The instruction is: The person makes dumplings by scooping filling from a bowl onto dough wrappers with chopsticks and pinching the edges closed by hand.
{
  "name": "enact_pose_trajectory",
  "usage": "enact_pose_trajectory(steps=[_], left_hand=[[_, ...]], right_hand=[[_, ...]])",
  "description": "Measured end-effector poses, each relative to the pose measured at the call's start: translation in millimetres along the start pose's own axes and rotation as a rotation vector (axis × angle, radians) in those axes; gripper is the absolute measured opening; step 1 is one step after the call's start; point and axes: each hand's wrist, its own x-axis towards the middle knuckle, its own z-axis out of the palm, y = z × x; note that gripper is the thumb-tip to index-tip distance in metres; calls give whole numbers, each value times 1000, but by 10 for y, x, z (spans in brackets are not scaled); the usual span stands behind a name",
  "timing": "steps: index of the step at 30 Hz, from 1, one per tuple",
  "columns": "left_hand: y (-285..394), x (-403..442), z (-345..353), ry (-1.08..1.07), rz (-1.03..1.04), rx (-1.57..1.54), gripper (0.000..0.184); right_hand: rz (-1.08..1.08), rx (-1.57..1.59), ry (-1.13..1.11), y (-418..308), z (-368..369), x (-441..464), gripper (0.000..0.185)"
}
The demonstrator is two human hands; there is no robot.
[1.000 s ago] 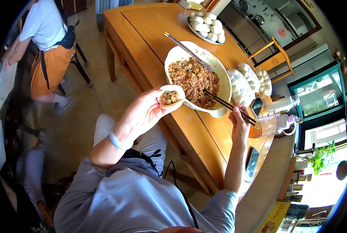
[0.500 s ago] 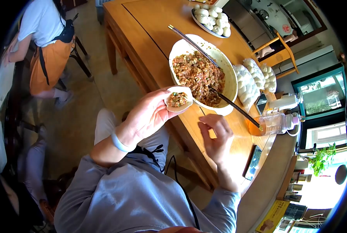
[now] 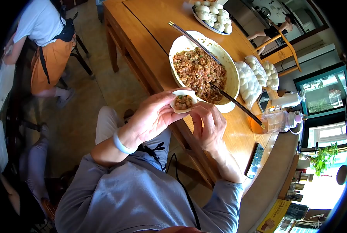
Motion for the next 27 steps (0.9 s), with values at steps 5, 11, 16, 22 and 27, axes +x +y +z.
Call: enact_pose_trajectory(steps=[5,11,16,22,27], left_hand=[[-55,-38,66,-60,33,62,39],[-88,-79,111,-72,44,140,40],[-126,-60,68,-26,31,145,41],[-61,-43,14,-42,78,58,37],[20,1,34,11,89,6,33]], right_hand=[[16,28,12,22,-7,-36,28],[15,54,54,57,17,-87,32],[-33,15,50,27,-33,-93,30],[698,577,-4,179,-303,-415,11],[1253,988,503,485,-372,-620,23]])
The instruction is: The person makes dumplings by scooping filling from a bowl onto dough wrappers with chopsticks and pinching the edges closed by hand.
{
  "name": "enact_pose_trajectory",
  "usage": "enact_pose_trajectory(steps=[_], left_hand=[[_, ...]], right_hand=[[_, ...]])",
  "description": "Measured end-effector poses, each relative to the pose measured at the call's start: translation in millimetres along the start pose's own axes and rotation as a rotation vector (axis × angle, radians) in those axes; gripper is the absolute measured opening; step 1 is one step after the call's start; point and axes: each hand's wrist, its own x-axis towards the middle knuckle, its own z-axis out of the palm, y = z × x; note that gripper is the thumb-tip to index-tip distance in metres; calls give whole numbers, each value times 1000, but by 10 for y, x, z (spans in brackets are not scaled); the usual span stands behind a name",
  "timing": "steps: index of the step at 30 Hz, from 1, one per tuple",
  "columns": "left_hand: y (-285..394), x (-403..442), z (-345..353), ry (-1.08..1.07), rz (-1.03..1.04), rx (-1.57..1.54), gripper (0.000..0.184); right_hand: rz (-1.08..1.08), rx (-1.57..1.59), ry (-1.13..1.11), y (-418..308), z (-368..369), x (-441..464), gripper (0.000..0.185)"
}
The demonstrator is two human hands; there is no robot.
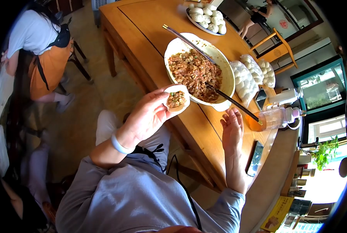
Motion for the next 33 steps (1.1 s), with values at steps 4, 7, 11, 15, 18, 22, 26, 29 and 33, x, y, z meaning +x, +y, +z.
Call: enact_pose_trajectory(steps=[4,7,11,15,18,22,26,29,33], left_hand=[[13,21,-8,22,11,-20,31],[54,-2,18,15,24,-17,31],[99,-1,34,31,54,-7,31],[138,66,-6,43,54,5,30],[163,119,27,40,51,30,29],[134,187,83,34,27,13,30],[31,250,75,-5,-12,15,33],[-37,277,119,-26,-37,-20,32],[-101,287,152,-16,-48,-45,30]], right_hand=[[-192,-5,74,11,-20,203,30],[-335,-192,98,-75,71,406,22],[-463,-565,-240,-302,114,649,26],[-422,-685,-402,-777,175,612,30],[-499,-529,-382,-1046,107,546,27],[-544,-303,-458,-1069,56,491,24],[-667,-216,-686,-1044,72,409,19],[-650,-211,-770,-998,132,316,24],[-608,-221,-826,-987,176,275,23]])
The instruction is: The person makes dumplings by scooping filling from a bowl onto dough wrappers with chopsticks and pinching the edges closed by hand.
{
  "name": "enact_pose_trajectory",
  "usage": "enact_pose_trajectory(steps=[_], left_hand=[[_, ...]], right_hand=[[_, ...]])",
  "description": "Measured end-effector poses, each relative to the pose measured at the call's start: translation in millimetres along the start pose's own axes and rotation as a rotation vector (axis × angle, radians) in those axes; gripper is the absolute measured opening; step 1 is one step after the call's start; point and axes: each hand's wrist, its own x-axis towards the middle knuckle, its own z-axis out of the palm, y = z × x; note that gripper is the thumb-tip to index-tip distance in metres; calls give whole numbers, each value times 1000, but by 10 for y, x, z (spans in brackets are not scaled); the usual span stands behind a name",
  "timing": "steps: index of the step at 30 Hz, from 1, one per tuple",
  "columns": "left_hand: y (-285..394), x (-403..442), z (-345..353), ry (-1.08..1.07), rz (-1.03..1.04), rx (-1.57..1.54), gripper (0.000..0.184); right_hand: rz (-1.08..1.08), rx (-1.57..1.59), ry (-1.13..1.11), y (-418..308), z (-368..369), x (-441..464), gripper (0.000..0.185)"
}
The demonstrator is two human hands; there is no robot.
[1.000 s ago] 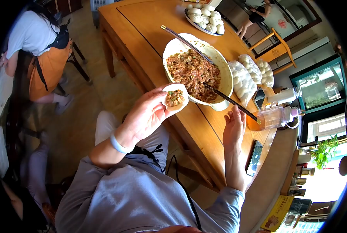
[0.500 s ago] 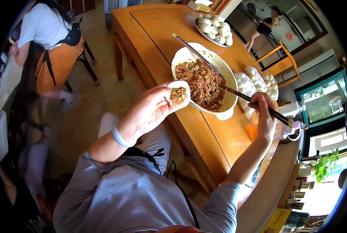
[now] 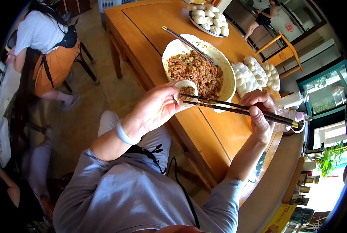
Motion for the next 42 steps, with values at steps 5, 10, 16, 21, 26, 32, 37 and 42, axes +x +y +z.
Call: enact_pose_trajectory(steps=[5,10,16,21,26,32,37,42], left_hand=[[-15,-8,-9,-8,1,29,30],[-11,-18,-55,-40,-16,80,35],[-6,-20,-63,-36,-19,56,35],[-1,-42,-22,-37,-8,42,35],[16,-49,-40,-44,-10,15,35],[9,-41,-88,-25,-9,31,34],[15,-47,-82,-16,-12,19,34],[21,-54,-51,-26,-12,-6,34]], right_hand=[[13,21,-29,2,16,-6,19],[17,-3,-38,-9,74,-5,20],[-8,32,49,131,54,8,25],[30,266,165,355,4,35,22],[69,292,136,428,-41,49,21],[59,61,46,261,55,19,31],[50,41,44,271,78,22,29],[55,188,117,494,32,40,25]])
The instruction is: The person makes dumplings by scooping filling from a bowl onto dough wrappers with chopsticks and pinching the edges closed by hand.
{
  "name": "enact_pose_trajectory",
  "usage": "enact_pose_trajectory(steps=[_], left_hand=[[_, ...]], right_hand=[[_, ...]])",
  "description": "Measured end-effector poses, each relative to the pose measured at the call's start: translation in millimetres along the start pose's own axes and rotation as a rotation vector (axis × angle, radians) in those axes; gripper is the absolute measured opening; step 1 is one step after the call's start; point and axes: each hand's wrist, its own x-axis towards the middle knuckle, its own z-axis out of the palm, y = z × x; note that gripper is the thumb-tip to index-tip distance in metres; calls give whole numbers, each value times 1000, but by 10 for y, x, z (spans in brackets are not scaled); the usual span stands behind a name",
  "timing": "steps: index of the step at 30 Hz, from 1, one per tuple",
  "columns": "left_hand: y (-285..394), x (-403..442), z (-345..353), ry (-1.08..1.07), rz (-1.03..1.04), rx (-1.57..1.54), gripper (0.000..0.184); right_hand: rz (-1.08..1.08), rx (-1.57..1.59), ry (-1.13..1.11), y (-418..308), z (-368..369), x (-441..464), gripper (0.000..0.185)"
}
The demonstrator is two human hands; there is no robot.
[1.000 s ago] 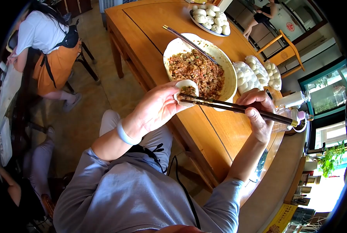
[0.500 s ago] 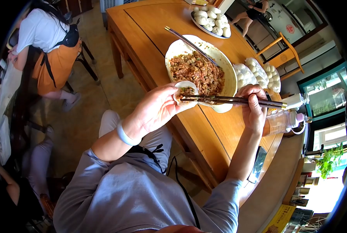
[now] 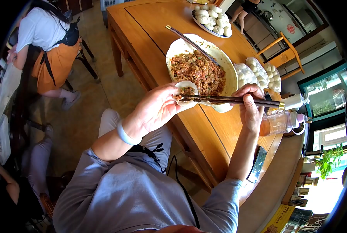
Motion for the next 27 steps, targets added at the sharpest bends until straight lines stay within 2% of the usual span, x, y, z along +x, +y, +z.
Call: enact_pose_trajectory(steps=[12,13,16,17,19,20,23,27], left_hand=[[4,-2,-52,47,-5,-20,34],[4,-2,-52,61,-1,-24,33],[9,-5,-53,88,8,-33,31],[14,-9,-56,89,7,-35,31],[16,-21,-52,83,5,-37,31],[21,-26,-38,77,5,-35,31],[41,-15,-52,77,10,-38,31],[31,-6,-49,85,10,-56,31]], right_hand=[[98,453,237,247,-89,63,21],[89,476,205,223,-136,72,20],[51,586,333,119,-281,66,19],[6,576,380,101,-290,99,19],[143,-177,330,89,-444,86,20],[183,-352,389,115,-448,80,21],[99,-243,442,27,-456,63,22],[-106,-136,358,-105,-337,48,21]])
